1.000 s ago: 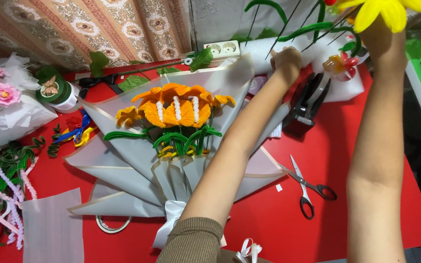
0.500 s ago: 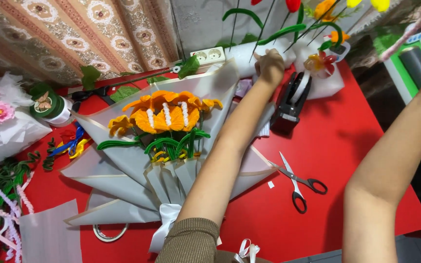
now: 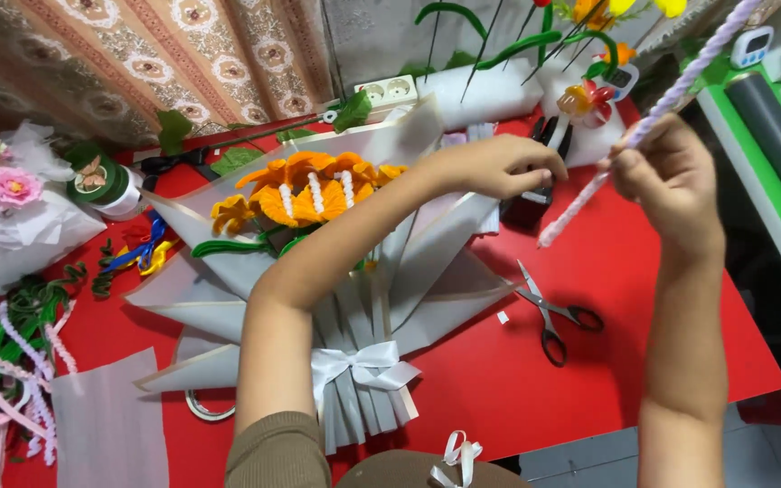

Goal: Finalizing a flower bouquet by wrapping the base with decorative paper, securing it with tape, and attaching a white ribbon bow.

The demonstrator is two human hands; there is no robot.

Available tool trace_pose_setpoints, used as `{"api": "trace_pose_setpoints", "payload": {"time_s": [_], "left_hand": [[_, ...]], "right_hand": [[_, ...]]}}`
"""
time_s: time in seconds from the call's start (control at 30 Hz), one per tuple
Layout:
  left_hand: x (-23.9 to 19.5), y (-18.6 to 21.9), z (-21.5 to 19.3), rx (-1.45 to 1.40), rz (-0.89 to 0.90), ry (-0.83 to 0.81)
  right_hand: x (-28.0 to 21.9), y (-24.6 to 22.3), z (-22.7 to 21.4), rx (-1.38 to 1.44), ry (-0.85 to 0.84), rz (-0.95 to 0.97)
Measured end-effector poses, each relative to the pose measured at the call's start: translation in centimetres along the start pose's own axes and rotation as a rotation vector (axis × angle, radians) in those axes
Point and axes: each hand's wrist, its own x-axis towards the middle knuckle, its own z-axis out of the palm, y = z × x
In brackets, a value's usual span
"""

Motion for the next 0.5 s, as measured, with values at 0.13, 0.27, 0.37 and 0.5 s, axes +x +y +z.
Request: {"api": "trace_pose_setpoints", "payload": {"time_s": [0.13,0.27,0.37,0.5], "left_hand": [[-7.6,8.3,-3.1,-0.6,-0.038,-0.05],[-11.4,9.8,-1.7,-0.778,0.02,0.025],[-14.0,12.3,-2.5,-0.894,-0.045,0.093],[-16.1,12.6,-2.1,-0.929,-0.111,0.165]], "right_hand": [[-0.9,-0.3,5.2,0.09,-0.122,0.028],[-0.9,-2.1,10.7,0.172,-0.246,0.013],[-0.5,-3.0,13.0,0.167,-0.318,-0.125],[-0.1,-3.4,15.5,0.18,-0.31,-0.077]]}}
